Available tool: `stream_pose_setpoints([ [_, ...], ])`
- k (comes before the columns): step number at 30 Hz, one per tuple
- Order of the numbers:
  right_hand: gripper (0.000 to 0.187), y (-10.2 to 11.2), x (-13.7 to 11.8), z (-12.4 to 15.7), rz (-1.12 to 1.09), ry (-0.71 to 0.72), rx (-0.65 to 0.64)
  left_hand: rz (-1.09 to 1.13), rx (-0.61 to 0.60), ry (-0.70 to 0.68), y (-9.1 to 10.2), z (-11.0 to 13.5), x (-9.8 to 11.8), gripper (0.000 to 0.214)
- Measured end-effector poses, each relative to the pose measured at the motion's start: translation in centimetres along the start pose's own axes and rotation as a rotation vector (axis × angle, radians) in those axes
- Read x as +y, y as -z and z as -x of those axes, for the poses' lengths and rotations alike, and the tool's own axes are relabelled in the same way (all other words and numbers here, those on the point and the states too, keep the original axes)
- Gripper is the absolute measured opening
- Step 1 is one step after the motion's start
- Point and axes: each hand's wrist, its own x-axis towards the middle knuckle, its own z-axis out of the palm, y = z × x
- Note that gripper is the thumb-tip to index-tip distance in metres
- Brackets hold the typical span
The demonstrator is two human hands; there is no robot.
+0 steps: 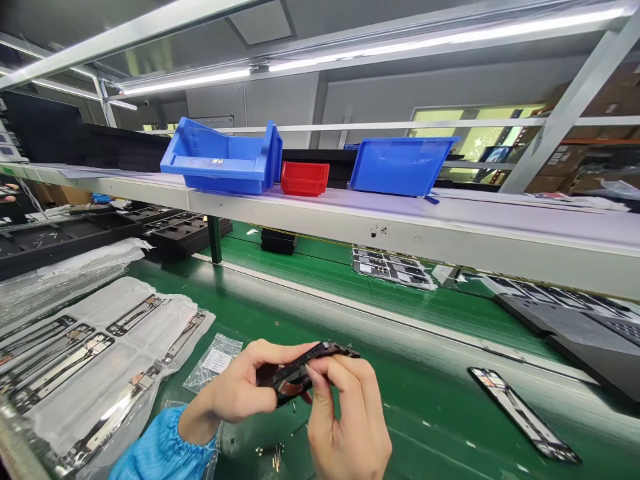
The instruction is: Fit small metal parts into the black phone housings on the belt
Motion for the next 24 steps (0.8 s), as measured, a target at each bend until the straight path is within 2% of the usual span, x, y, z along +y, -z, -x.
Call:
stream_pose_setpoints([
  [5,0.01,0.1,0.1,-0.1,-0.091,-0.143,-0.007,0.267,0.076,0.18,-0.8,-0.1,1.0,0.098],
  [9,0.01,0.3,-0.2,-0.4,-0.1,-0.129,-0.031,0.319,0.121,0.256,-0.5,-0.1,1.4,0.095],
  [17,0.013,0.8,-0.6,-0.4,-0.114,-0.15,-0.096,0.269,0.149,0.268,-0.3,-0.1,1.7,0.078],
  [24,0.01,0.5,-0.6,-0.4,-0.106,-0.175,-0.084,0.276,0.135,0.294,-0.3,-0.2,1.6,0.081],
])
